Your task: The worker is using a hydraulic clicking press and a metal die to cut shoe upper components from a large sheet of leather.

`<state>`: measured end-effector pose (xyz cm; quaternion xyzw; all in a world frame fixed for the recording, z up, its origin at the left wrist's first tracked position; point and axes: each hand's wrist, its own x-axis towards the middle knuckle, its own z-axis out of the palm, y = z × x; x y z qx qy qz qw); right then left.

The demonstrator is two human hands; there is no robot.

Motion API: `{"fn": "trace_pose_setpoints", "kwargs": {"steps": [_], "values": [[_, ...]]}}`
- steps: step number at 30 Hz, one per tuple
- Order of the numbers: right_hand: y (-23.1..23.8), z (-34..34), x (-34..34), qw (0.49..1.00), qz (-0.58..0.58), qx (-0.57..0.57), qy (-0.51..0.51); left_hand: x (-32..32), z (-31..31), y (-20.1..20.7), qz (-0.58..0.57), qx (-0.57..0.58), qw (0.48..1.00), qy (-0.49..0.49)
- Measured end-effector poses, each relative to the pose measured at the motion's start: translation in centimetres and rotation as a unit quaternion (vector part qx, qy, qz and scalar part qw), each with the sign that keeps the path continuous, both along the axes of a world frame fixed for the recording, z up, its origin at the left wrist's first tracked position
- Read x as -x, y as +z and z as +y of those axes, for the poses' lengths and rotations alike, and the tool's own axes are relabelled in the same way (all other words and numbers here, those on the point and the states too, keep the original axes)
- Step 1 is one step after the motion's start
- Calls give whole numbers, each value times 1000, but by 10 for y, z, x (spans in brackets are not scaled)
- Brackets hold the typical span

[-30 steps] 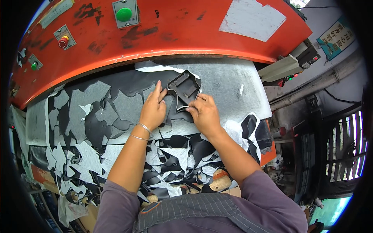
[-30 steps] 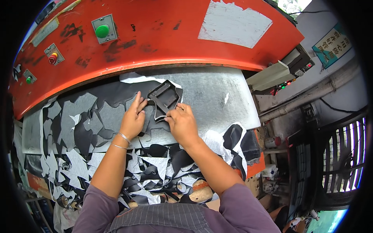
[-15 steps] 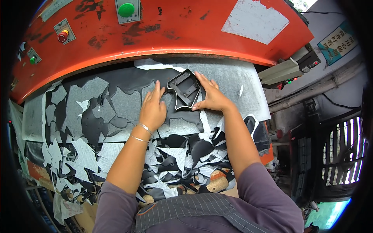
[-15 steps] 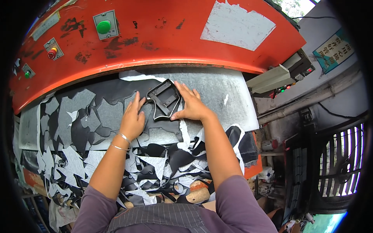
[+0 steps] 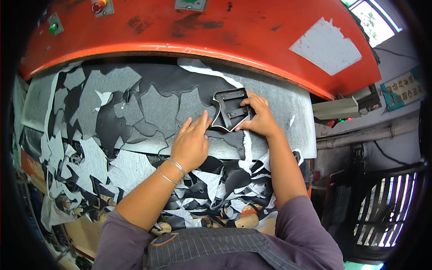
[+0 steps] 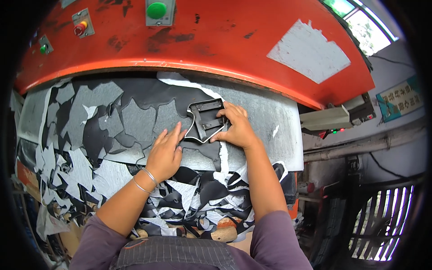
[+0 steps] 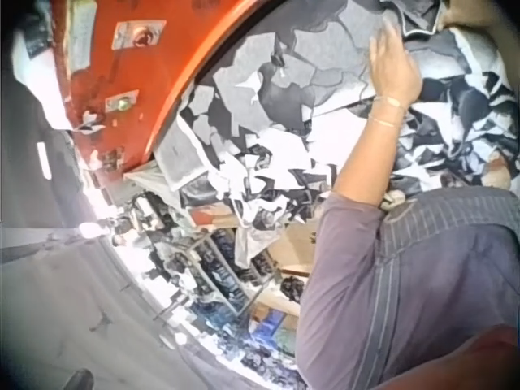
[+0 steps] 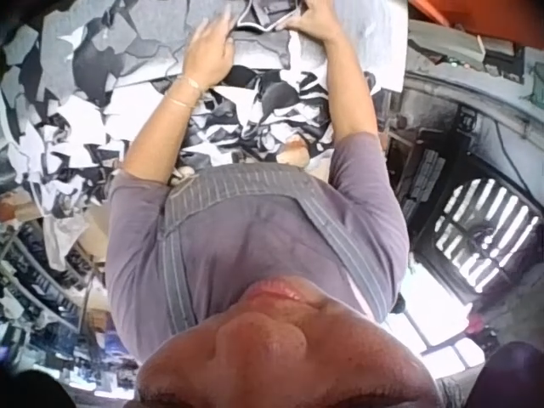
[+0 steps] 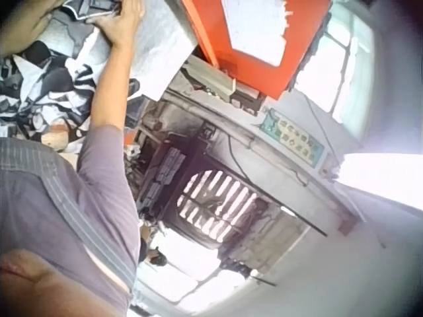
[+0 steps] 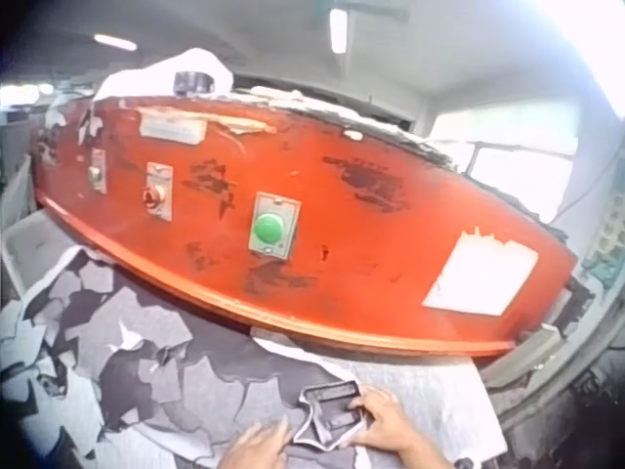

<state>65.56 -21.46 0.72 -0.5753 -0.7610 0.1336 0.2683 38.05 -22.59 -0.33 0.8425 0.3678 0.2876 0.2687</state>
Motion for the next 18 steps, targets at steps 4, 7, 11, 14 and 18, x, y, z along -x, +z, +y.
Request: {"fn": "trace_pose_setpoints", "kwargs": {"steps": [4, 7, 11, 14, 18], "values": [[-6, -4, 0, 1000, -24, -5, -4, 4, 1, -4, -23, 13, 1000, -2], [7, -1, -4, 998, 2, 56, -9, 0, 0, -5, -48, 14, 998, 24], [13, 19, -18, 994, -27, 105, 25, -5, 0, -10, -84, -29, 993, 76], [8, 20, -20, 995, -29, 100, 1, -6, -1, -9, -58, -47, 993, 86], [8, 21, -26, 995, 15, 102, 3, -9, -7, -7, -15, -69, 995, 70]]}}
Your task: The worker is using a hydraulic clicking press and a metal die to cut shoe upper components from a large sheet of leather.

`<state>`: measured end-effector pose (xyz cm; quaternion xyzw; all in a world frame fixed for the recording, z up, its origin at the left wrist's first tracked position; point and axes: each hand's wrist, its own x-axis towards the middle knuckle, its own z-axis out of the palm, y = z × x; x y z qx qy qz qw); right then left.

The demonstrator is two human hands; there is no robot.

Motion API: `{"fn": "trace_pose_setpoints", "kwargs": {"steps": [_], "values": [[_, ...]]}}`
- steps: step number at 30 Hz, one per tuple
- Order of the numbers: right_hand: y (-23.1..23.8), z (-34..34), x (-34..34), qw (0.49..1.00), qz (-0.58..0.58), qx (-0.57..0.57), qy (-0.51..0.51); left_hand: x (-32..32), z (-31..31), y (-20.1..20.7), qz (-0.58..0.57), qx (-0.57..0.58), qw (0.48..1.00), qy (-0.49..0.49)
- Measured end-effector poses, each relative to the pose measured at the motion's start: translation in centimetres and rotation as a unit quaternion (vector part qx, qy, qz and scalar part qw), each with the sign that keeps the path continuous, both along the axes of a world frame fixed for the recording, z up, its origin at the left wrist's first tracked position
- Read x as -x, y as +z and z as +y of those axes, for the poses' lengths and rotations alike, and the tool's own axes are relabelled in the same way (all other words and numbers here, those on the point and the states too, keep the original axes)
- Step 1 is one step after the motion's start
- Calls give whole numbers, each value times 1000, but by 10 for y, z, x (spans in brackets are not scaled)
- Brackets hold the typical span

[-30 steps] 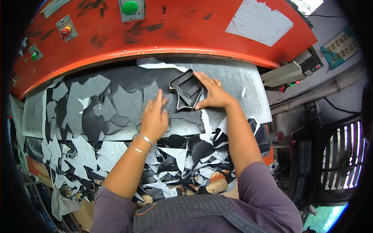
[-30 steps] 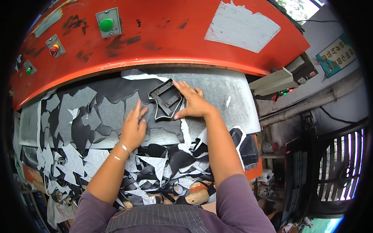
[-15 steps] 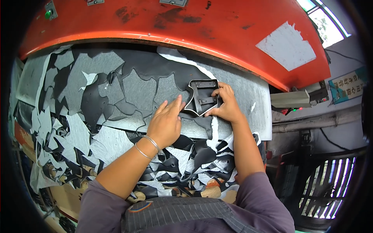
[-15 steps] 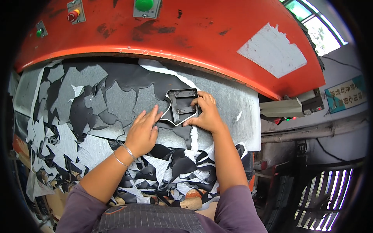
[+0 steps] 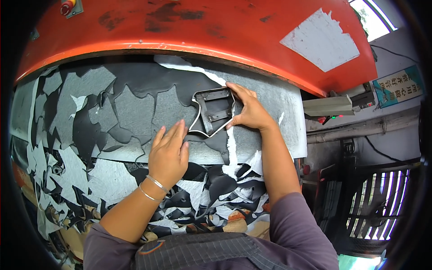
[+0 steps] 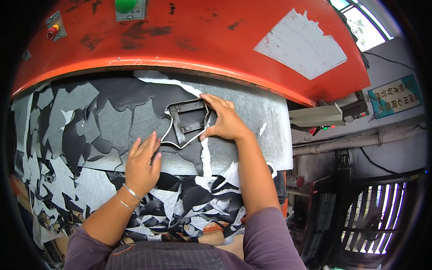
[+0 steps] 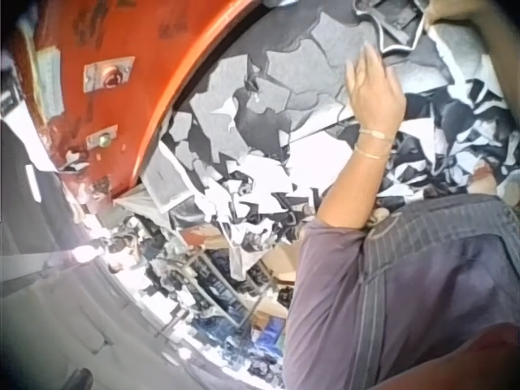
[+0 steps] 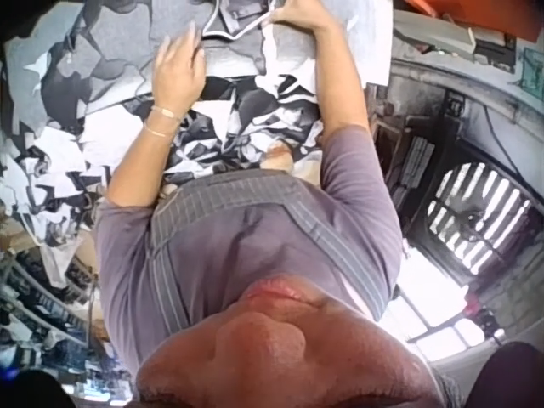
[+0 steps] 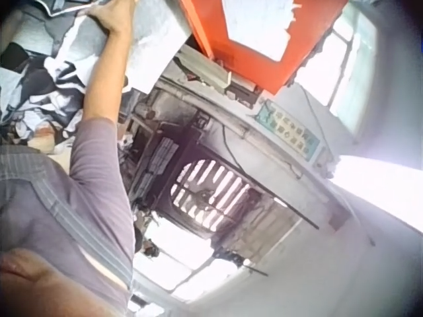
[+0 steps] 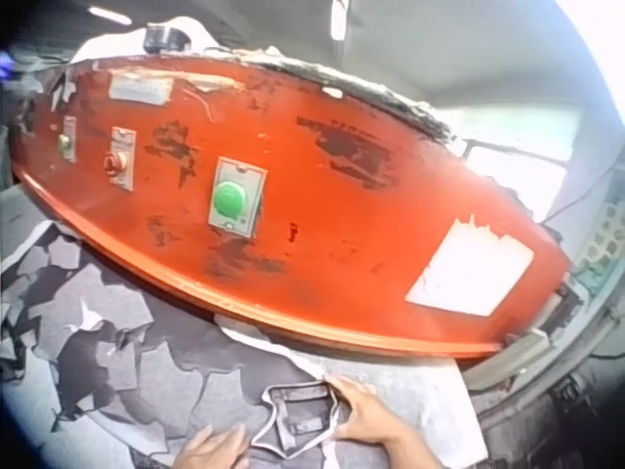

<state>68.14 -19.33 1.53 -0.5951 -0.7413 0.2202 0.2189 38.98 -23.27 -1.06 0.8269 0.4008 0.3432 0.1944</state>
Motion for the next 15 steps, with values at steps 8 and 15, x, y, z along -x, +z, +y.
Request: {"fn": "trace_pose_setpoints", "kwargs": {"steps": [8, 15], "values": [[-2, 1, 2, 999, 3, -24, -29, 3, -7, 8, 41, 33, 998, -27], [8, -2, 5, 1000, 4, -20, -14, 12, -5, 14, 71, 51, 994, -60]]}}
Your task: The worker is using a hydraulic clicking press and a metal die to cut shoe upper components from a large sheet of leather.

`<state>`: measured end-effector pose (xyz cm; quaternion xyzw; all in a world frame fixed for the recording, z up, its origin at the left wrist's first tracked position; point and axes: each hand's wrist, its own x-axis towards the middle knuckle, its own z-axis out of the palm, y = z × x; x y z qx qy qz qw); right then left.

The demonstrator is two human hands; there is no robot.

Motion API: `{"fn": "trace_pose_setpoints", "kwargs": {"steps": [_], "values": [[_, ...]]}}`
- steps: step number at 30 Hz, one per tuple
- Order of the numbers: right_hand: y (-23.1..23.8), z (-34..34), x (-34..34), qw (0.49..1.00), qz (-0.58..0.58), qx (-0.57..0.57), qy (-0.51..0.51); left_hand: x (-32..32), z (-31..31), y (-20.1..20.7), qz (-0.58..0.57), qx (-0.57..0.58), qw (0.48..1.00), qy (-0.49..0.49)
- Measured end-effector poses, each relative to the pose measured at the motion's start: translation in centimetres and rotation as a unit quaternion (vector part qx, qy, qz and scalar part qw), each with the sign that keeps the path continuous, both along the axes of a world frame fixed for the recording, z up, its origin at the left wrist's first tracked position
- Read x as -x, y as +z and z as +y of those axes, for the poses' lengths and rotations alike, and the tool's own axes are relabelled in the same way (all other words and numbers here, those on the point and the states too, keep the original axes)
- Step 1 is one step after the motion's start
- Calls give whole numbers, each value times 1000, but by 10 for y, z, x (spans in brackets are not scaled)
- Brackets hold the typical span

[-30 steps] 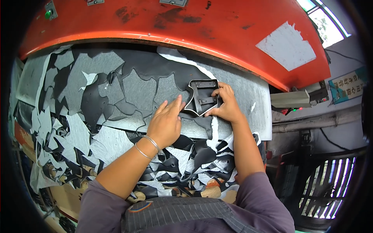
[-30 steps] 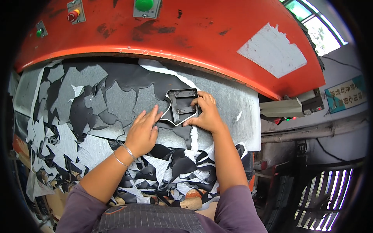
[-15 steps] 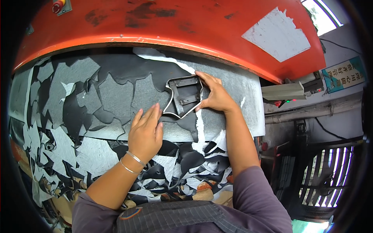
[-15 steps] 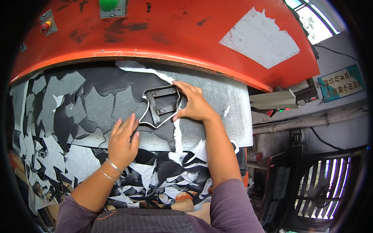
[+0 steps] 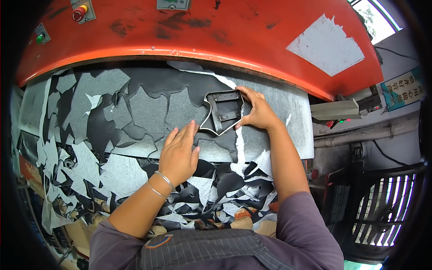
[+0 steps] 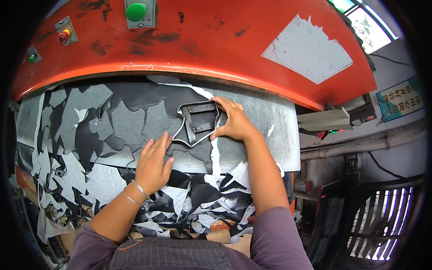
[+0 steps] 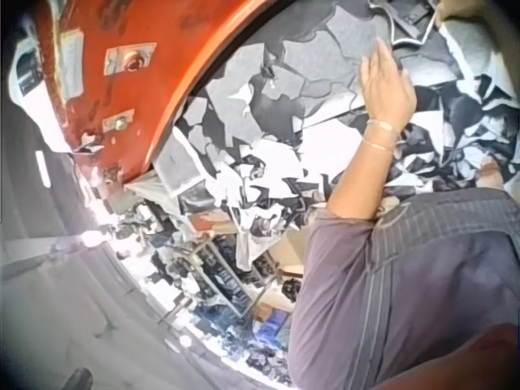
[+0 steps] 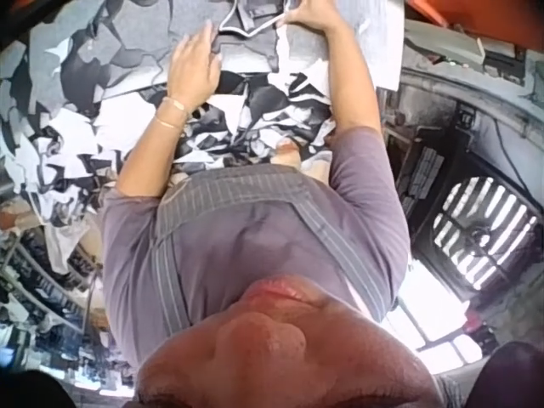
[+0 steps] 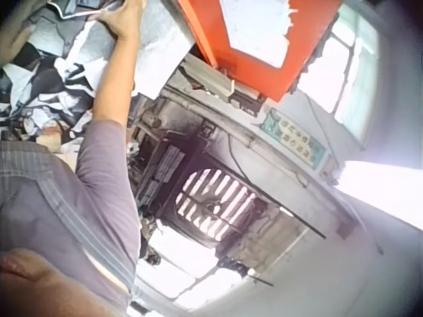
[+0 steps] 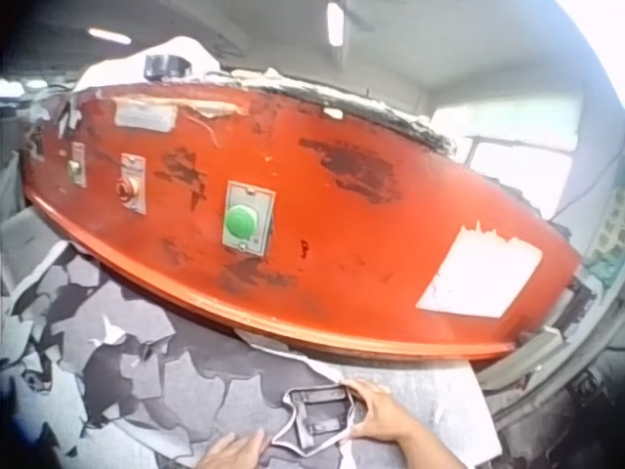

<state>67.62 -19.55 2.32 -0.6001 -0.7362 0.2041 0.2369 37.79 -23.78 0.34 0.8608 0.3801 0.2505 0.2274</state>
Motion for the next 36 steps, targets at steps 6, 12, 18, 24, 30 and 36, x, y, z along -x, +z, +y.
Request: {"fn": "trace_pose_setpoints", "kwargs": {"steps": [6, 12, 18, 24, 30, 36], "values": [[-3, -4, -1, 999, -13, 15, 31, 8, -6, 1, -37, 20, 999, -2], [48, -63, 50, 991, -72, -24, -109, 85, 26, 32, -207, 138, 964, 92], [107, -83, 181, 978, 153, -91, -106, 290, 128, 68, -401, 16, 849, 344], [179, -50, 288, 949, 138, -252, -128, 401, 152, 117, -288, -308, 727, 542], [149, -103, 309, 942, 93, -270, -177, 443, 88, 115, -393, -68, 867, 299], [76, -245, 326, 993, -60, 97, 7, 318, -112, 60, -103, 144, 963, 202]]}}
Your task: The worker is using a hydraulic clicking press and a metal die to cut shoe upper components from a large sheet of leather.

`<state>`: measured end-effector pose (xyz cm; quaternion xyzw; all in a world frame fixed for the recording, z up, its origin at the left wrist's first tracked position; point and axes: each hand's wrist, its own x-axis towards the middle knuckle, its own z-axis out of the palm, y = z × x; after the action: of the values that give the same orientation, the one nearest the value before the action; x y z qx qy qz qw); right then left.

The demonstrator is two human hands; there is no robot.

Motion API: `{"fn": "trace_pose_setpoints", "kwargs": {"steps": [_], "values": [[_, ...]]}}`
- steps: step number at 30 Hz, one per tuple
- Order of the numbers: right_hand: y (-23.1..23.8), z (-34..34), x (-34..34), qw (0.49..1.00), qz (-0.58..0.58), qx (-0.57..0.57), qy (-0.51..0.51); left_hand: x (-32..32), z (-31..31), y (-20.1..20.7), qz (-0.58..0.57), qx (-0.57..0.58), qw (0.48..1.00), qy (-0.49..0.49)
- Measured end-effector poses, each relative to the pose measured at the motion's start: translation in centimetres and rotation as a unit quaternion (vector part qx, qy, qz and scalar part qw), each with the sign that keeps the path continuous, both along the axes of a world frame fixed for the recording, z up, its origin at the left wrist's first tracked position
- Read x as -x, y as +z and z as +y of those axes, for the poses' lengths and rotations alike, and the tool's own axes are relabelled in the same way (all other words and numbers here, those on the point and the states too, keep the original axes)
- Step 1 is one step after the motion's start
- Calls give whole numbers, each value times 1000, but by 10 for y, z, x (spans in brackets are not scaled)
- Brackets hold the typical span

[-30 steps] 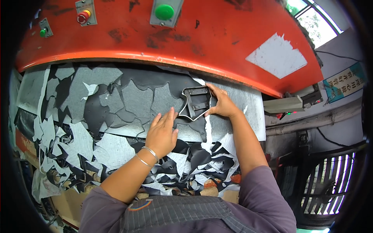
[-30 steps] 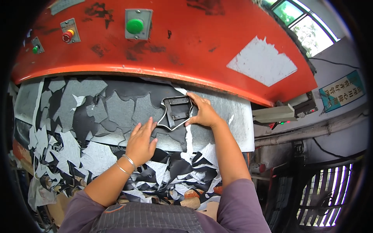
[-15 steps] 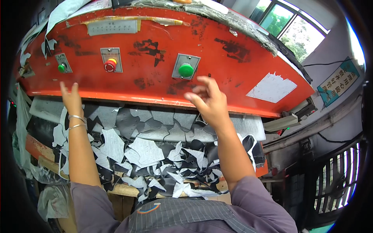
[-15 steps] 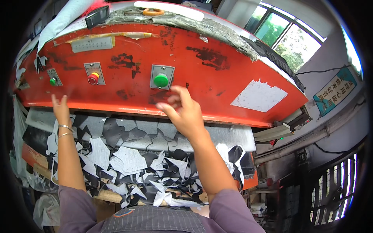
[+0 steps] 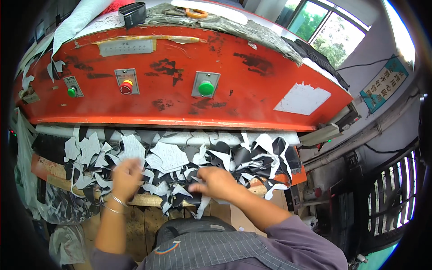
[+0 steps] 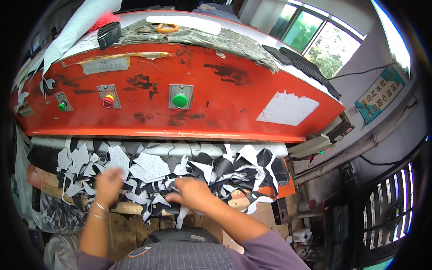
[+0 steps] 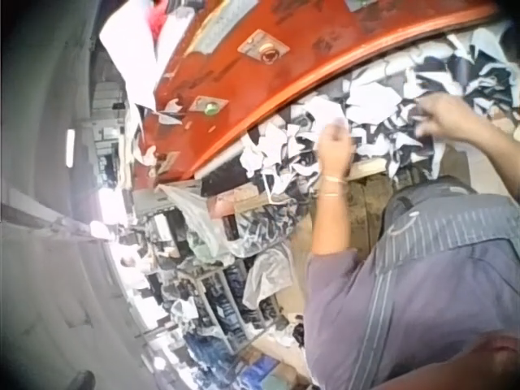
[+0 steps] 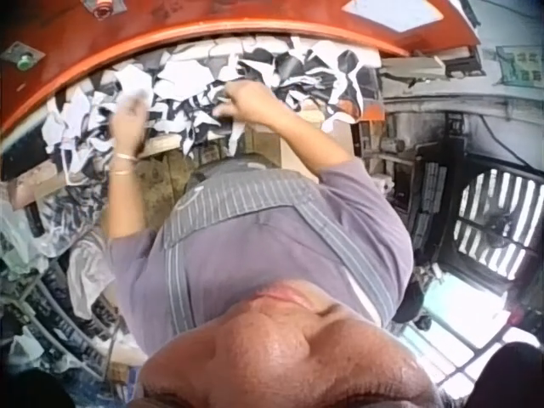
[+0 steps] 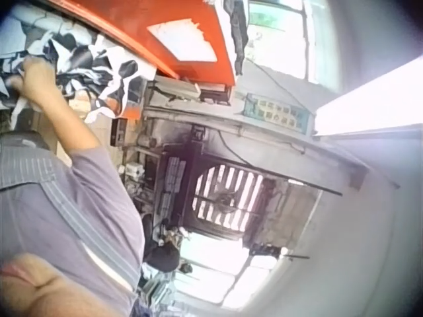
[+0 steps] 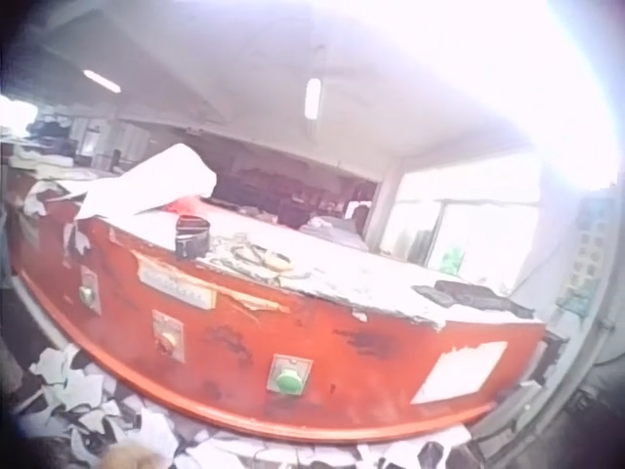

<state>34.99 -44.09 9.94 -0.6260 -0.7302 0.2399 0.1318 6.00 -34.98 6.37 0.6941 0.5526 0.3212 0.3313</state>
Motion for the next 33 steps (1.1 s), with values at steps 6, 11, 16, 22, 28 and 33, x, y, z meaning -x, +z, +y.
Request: {"fn": "trace_pose_setpoints", "kwargs": {"steps": [6, 11, 16, 22, 28, 33], "values": [[-69, -60, 5, 981, -158, -112, 29, -83, -95, -31, 103, -187, 963, -168], [-71, -55, -3, 981, -124, -148, -4, -94, -96, -30, 115, -211, 963, -120], [-60, -41, -21, 984, -132, -103, 54, -102, -87, -14, 143, -172, 965, -136], [14, 69, -96, 993, 6, 90, -81, -120, -30, 27, 190, 21, 953, -235], [-20, 201, -153, 921, -171, -17, -349, -263, 73, -6, 58, -191, 957, -213], [-38, 204, -208, 938, 94, 7, -333, -295, 103, -30, 168, -139, 960, -178]]}}
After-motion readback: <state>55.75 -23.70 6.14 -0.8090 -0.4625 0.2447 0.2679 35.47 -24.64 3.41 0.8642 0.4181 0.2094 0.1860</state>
